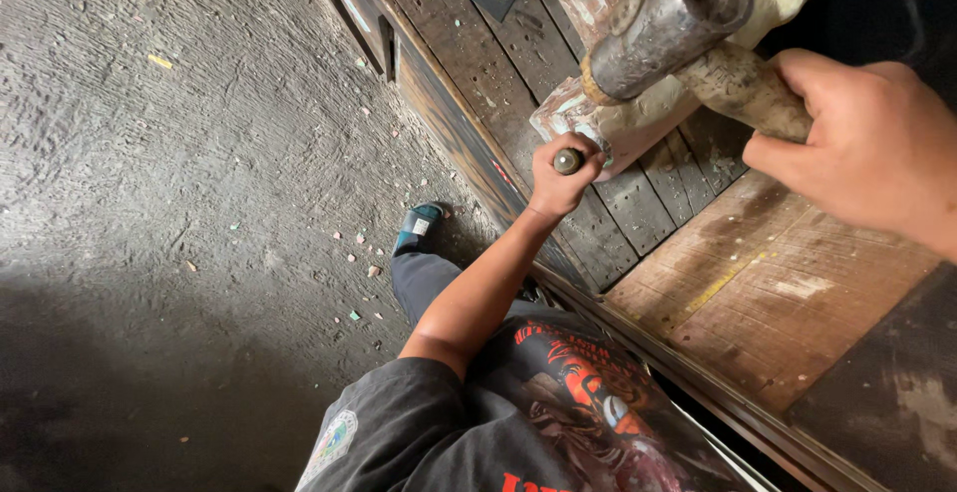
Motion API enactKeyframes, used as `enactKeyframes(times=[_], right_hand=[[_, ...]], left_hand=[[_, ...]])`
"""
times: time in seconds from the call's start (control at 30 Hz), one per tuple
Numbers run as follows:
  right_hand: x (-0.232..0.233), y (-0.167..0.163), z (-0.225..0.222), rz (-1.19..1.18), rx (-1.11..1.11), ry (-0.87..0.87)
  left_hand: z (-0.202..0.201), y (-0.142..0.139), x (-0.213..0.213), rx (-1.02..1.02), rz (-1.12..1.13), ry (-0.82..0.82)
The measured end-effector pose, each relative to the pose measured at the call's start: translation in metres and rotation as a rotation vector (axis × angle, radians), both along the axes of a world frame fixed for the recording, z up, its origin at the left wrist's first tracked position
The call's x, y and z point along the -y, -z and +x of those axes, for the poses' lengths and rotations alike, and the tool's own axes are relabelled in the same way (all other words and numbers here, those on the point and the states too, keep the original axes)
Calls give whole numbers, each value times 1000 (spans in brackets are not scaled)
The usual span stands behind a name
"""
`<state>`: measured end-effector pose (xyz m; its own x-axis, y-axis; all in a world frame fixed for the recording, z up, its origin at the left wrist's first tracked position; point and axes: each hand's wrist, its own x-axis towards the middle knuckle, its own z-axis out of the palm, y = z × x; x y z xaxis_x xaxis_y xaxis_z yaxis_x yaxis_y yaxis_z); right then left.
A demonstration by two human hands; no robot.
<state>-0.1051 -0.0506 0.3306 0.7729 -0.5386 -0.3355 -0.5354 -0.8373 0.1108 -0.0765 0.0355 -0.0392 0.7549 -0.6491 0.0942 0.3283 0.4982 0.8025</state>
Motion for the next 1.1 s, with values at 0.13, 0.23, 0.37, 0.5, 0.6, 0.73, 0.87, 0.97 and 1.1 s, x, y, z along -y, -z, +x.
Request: enactKeyframes(times=[0.13, 0.23, 0.37, 0.5, 0.6, 0.73, 0.87, 0.97, 1.1], right_hand=[[-15, 8, 7, 60, -143, -8], [-23, 36, 13, -14, -412, -70], [-17, 41, -4, 34, -36, -102], [-7, 17, -24, 204, 173, 136], [-1, 10, -20, 153, 103, 192], [-2, 13, -13, 202, 6, 229], [-8, 16, -8, 228, -22, 211], [-11, 12, -5, 201, -142, 216], [-15, 7, -3, 217, -219, 229]], left_hand=[[1, -4, 4, 25, 54, 33], [-4, -8, 9, 198, 198, 12], [-2, -14, 11, 381, 201, -113], [11, -18, 14, 80, 184, -37], [18, -16, 11, 132, -12, 29], [12, -10, 2, 101, 61, 28], [3, -4, -4, 118, 57, 19], [-2, -1, -3, 55, 8, 6], [-5, 0, -2, 50, 26, 11]])
